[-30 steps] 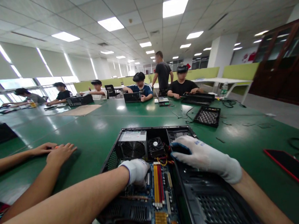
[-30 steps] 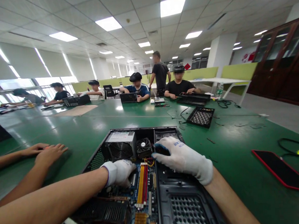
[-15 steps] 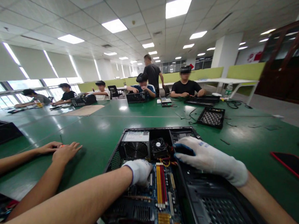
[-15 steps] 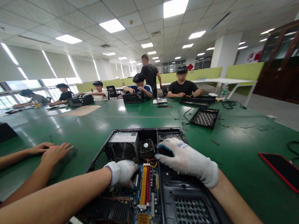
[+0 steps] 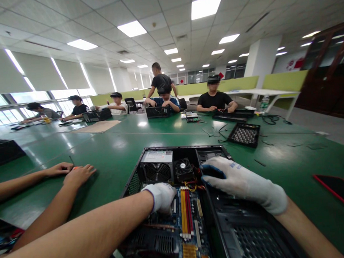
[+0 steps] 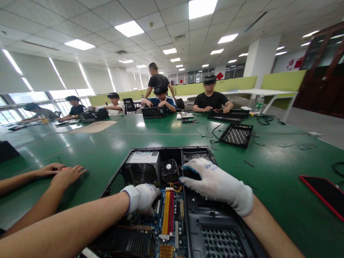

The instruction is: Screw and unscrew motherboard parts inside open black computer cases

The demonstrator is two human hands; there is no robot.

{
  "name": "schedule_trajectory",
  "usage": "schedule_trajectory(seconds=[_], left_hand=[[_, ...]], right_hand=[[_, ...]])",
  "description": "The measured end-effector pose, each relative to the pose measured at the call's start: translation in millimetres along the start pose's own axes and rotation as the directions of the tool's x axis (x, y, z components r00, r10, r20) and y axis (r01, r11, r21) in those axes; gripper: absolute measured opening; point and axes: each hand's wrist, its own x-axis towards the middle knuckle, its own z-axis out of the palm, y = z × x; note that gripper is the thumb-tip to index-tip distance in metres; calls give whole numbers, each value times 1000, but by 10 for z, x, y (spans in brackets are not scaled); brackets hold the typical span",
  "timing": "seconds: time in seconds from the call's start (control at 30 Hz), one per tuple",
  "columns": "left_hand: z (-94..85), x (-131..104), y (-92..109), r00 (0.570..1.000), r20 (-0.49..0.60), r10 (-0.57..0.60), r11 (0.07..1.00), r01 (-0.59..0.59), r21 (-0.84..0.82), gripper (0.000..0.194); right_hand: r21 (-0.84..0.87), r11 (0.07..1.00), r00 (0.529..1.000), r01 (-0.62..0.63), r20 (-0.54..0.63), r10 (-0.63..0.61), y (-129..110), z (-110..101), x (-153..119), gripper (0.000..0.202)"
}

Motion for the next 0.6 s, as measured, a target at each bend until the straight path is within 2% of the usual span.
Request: schedule_trajectory(seconds=[0.4, 0.6], left_hand=[[-2, -12, -10, 1000, 18, -5, 1000, 5, 15, 60], [-34, -43, 6, 1000, 16, -10, 1000, 10, 4, 62]], right_hand=[[18, 1000, 1000, -8, -17, 8, 27, 20, -17, 54], [21, 1000, 1000, -6, -4, 6, 15, 5, -7, 49]])
